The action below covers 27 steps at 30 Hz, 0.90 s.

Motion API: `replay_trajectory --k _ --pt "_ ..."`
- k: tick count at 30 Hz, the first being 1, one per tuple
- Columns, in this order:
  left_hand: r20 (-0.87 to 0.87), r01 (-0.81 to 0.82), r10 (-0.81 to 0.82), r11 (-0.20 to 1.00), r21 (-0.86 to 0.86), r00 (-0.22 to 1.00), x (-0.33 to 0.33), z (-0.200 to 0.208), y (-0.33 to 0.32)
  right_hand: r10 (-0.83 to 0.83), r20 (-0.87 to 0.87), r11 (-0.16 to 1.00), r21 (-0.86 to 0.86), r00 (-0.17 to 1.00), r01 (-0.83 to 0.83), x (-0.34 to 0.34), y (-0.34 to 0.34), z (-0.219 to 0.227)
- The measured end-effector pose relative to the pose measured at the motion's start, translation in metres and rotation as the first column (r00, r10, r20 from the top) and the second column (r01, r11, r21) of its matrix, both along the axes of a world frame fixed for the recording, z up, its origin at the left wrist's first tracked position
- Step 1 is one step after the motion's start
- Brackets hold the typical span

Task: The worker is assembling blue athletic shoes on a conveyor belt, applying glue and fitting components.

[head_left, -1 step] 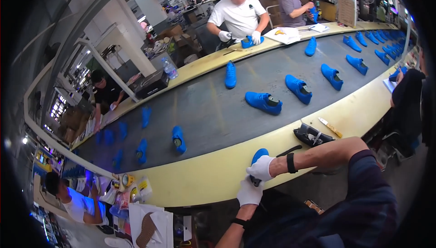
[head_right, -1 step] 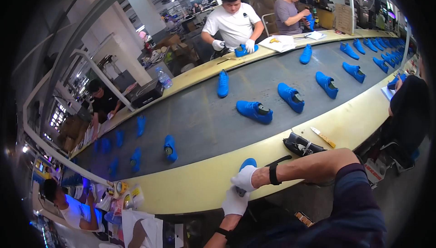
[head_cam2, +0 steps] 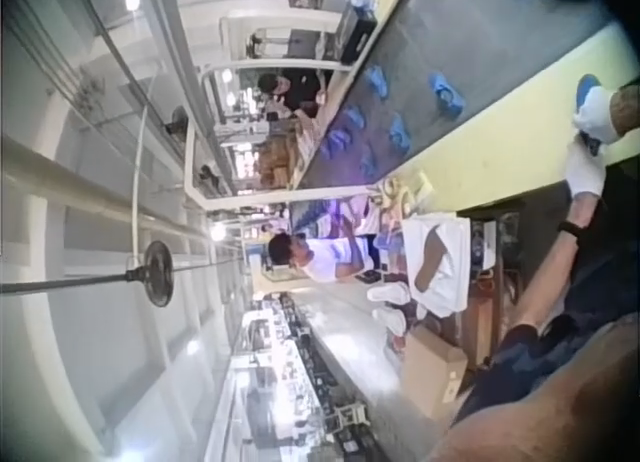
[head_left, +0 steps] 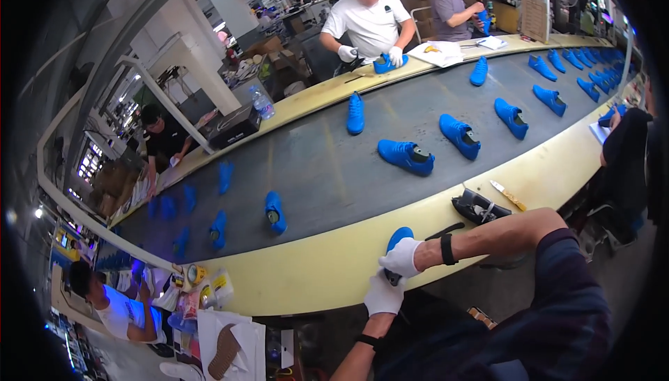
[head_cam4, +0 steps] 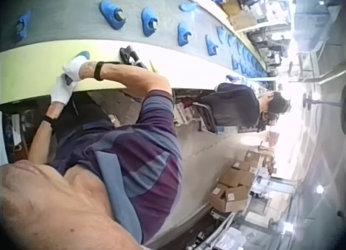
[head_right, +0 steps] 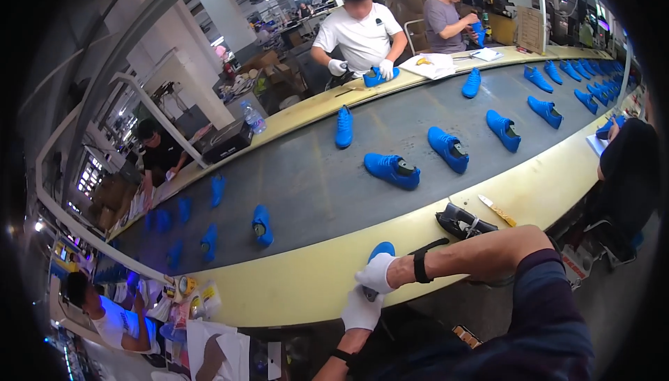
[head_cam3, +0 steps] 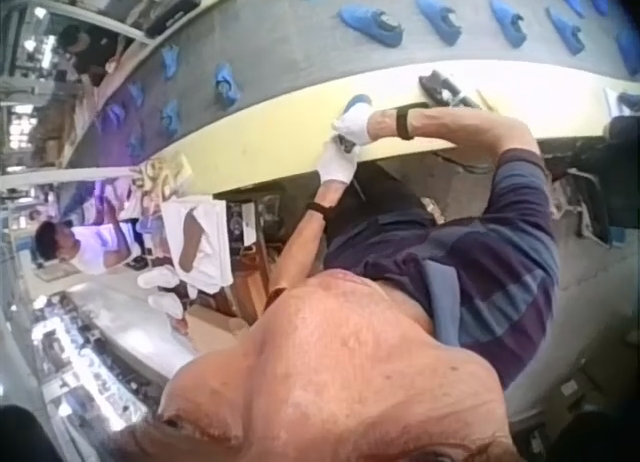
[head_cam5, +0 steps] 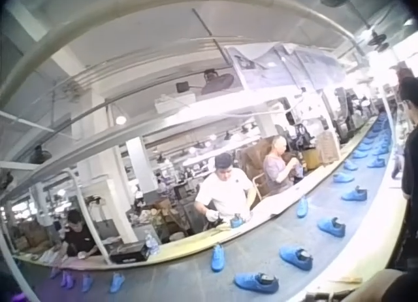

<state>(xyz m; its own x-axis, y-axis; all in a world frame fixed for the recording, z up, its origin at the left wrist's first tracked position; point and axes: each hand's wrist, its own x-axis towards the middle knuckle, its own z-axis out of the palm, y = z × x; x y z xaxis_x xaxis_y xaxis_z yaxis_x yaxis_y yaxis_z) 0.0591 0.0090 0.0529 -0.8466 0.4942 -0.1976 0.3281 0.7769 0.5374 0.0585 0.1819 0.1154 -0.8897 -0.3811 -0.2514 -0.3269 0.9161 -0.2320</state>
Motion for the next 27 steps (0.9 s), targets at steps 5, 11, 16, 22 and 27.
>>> replay_trajectory --k 5,11,16,22,27 --pt "0.042 0.009 -0.011 0.999 0.032 0.999 -0.005 -0.015 -0.005 0.052 0.043 0.989 0.14 0.998 -0.057 -0.01 -0.024 -0.003" --pt "0.004 -0.052 0.052 0.999 -0.002 0.999 0.009 -0.027 0.0 0.035 0.015 0.979 0.198 0.999 -0.038 -0.003 -0.032 -0.004" --pt "0.0 0.007 -0.007 1.0 0.013 1.0 0.011 -0.019 0.0 0.046 -0.138 0.998 0.059 0.989 -0.039 0.008 -0.011 -0.01" --pt "-0.028 0.001 0.0 0.999 0.045 1.0 -0.004 -0.035 -0.002 0.022 -0.313 0.999 -0.033 0.95 -0.034 0.014 -0.029 -0.039" --pt "-0.213 0.065 -0.049 0.996 0.068 0.976 -0.014 -0.052 -0.006 -0.087 -0.297 0.99 -0.13 0.951 0.05 0.017 -0.028 -0.025"
